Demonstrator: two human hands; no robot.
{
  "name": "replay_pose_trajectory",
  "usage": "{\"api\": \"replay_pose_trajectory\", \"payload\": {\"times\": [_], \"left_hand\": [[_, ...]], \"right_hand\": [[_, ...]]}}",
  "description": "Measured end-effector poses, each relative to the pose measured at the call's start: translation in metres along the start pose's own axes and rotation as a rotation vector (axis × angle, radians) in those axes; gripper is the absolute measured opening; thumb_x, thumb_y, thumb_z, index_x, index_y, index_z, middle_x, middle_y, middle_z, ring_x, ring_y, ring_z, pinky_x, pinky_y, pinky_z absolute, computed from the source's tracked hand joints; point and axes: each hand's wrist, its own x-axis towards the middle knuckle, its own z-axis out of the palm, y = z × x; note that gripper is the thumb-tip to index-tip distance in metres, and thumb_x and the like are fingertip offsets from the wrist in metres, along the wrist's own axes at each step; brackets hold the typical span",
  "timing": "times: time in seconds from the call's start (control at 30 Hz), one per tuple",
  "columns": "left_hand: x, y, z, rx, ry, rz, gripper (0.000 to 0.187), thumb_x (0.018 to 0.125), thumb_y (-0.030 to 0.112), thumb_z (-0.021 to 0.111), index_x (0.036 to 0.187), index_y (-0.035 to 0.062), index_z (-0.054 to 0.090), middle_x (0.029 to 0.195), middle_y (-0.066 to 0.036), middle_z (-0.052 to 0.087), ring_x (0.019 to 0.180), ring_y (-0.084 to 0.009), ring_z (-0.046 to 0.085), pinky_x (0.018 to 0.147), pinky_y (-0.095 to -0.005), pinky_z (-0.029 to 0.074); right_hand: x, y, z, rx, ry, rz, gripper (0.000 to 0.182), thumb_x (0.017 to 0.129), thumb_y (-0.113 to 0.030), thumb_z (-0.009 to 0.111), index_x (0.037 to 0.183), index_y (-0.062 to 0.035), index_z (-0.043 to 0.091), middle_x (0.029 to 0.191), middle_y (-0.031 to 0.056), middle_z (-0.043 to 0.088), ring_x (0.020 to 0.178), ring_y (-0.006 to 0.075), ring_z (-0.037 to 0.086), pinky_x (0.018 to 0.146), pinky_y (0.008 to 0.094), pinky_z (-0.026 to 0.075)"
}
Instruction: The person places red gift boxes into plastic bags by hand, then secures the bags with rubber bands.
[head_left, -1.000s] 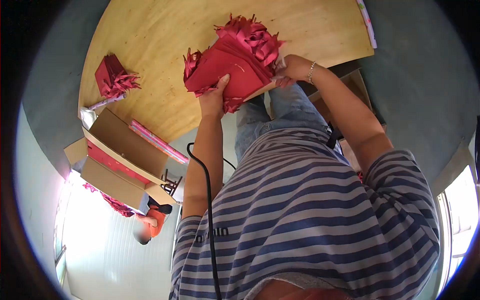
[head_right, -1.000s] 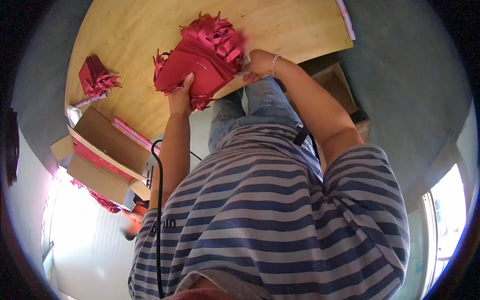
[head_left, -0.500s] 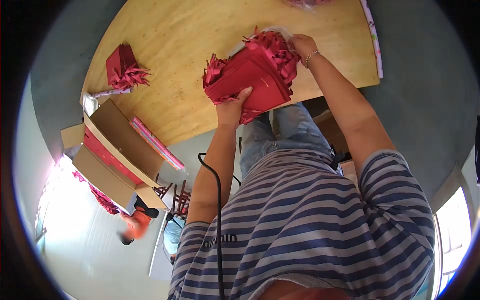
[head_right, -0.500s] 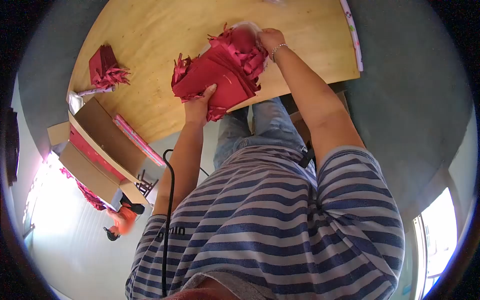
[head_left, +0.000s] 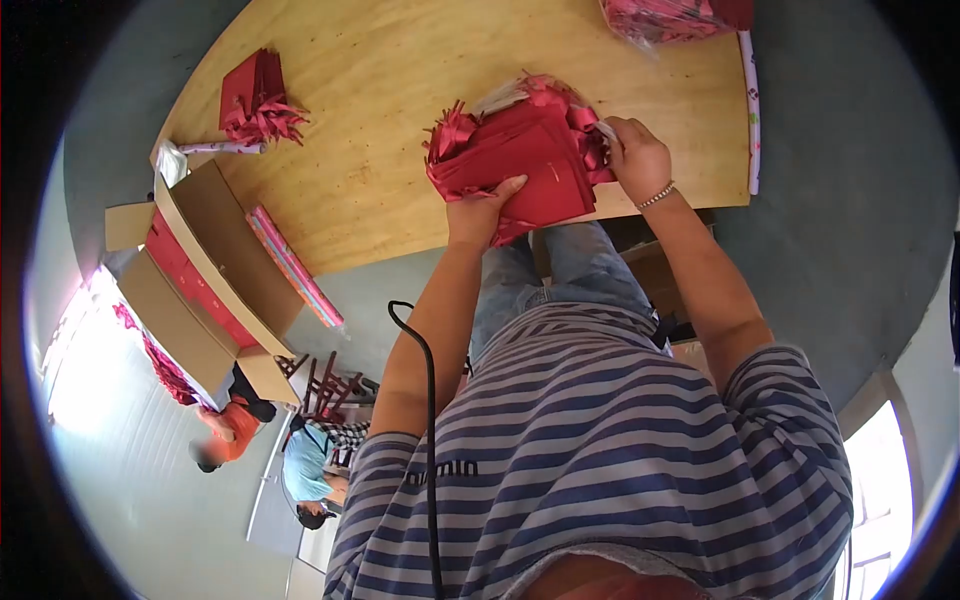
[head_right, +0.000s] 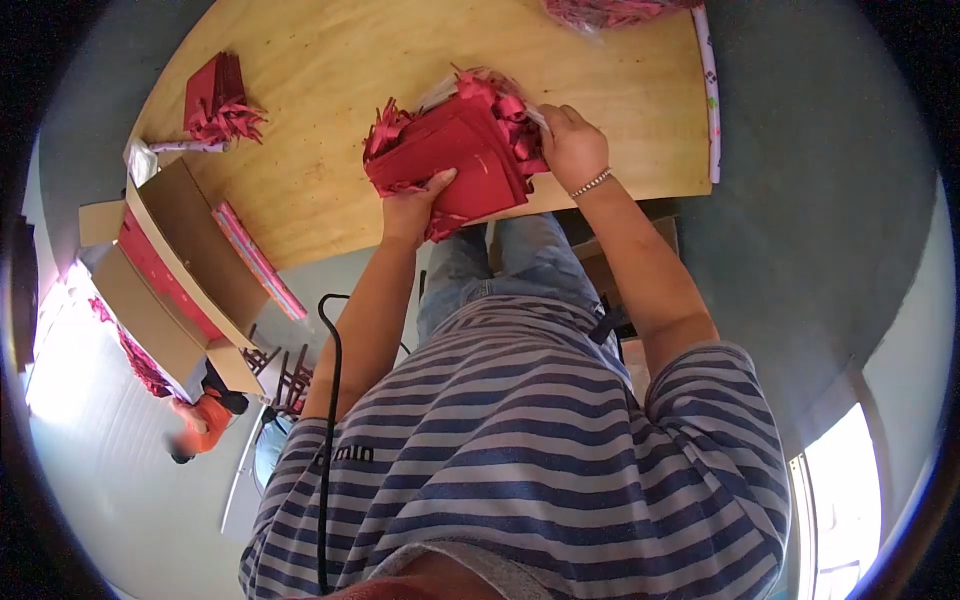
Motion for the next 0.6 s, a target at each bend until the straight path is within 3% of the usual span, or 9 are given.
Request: {"api": "replay_pose_trajectory", "payload": {"times": [0.07,0.1,0.23,0.27,0.3,0.37,0.4,0.57,0.6], "left_hand": [[-0.001,0.002,0.000,0.075,0.001,-0.013,0.050,0.067,0.022,0.084,0.105,-0.0013,0.062,0.104,-0.010,0.066,0.093,-0.0193,0.063,0.084,-0.0326,0.051],[0.002,0.000,0.001,0.005,-0.017,-0.003,0.050,0.067,0.022,0.084,0.105,-0.0016,0.062,0.103,-0.010,0.066,0.092,-0.0191,0.063,0.083,-0.0324,0.051],[-0.001,0.007,0.004,-0.135,-0.041,0.010,0.050,0.067,0.021,0.085,0.104,-0.0023,0.062,0.101,-0.010,0.067,0.088,-0.0185,0.064,0.081,-0.0319,0.052],[-0.002,0.007,0.004,-0.142,-0.038,0.010,0.050,0.067,0.021,0.085,0.104,-0.0023,0.062,0.101,-0.010,0.067,0.088,-0.0185,0.064,0.081,-0.0319,0.052],[-0.002,0.008,0.003,-0.127,-0.048,0.000,0.049,0.066,0.022,0.085,0.103,-0.0023,0.063,0.101,-0.010,0.067,0.088,-0.0181,0.064,0.081,-0.0315,0.052],[-0.001,0.005,0.001,-0.113,-0.051,-0.009,0.049,0.066,0.022,0.085,0.102,-0.0024,0.063,0.100,-0.010,0.068,0.088,-0.0177,0.064,0.081,-0.0312,0.052],[0.001,0.001,0.001,-0.085,-0.039,-0.001,0.049,0.066,0.023,0.085,0.102,-0.0023,0.063,0.100,-0.009,0.068,0.088,-0.0175,0.064,0.081,-0.0312,0.052],[0.002,-0.001,0.002,0.015,0.010,0.051,0.050,0.065,0.027,0.085,0.101,-0.0009,0.065,0.101,-0.009,0.068,0.089,-0.0173,0.065,0.080,-0.0313,0.052],[0.002,-0.004,0.003,-0.024,-0.003,0.051,0.050,0.065,0.029,0.085,0.100,-0.0003,0.065,0.100,-0.010,0.068,0.089,-0.0176,0.065,0.079,-0.0319,0.052]], "right_hand": [[-0.006,-0.002,-0.002,-0.151,-0.068,0.201,0.021,0.080,-0.011,0.058,0.100,-0.0071,0.063,0.091,0.0161,0.063,0.079,0.0351,0.063,0.071,0.0428,0.051],[-0.011,0.003,0.001,-0.155,-0.071,0.195,0.021,0.080,-0.011,0.058,0.100,-0.0071,0.063,0.091,0.0161,0.063,0.079,0.0351,0.063,0.071,0.0428,0.051],[-0.038,0.041,0.028,-0.273,-0.658,0.501,0.018,0.076,-0.009,0.057,0.091,-0.0021,0.065,0.093,0.0235,0.064,0.090,0.0379,0.062,0.081,0.0447,0.049],[-0.042,0.040,0.029,-0.316,-0.635,0.409,0.016,0.080,-0.009,0.056,0.086,0.0030,0.064,0.085,0.0244,0.065,0.082,0.0352,0.066,0.073,0.0416,0.053],[-0.042,0.043,0.028,-0.321,-0.637,0.405,0.016,0.080,-0.009,0.056,0.086,0.0030,0.064,0.085,0.0244,0.065,0.082,0.0352,0.066,0.073,0.0416,0.053],[-0.041,0.039,0.016,0.314,-0.930,0.929,0.018,0.084,-0.009,0.054,0.084,0.0077,0.061,0.073,0.0224,0.065,0.068,0.0298,0.068,0.059,0.0367,0.055],[-0.034,0.004,-0.008,0.479,-0.859,0.990,0.020,0.087,-0.007,0.050,0.082,0.0096,0.059,0.067,0.0212,0.064,0.057,0.0239,0.067,0.049,0.0316,0.053],[-0.039,-0.032,-0.040,0.533,-0.812,0.703,0.022,0.087,-0.008,0.046,0.081,0.0085,0.060,0.067,0.0195,0.065,0.055,0.0226,0.066,0.049,0.0300,0.053],[-0.037,-0.028,-0.045,0.366,-0.960,0.565,0.021,0.086,-0.008,0.047,0.080,0.0081,0.060,0.065,0.0173,0.065,0.055,0.0218,0.066,0.050,0.0304,0.053]]}}
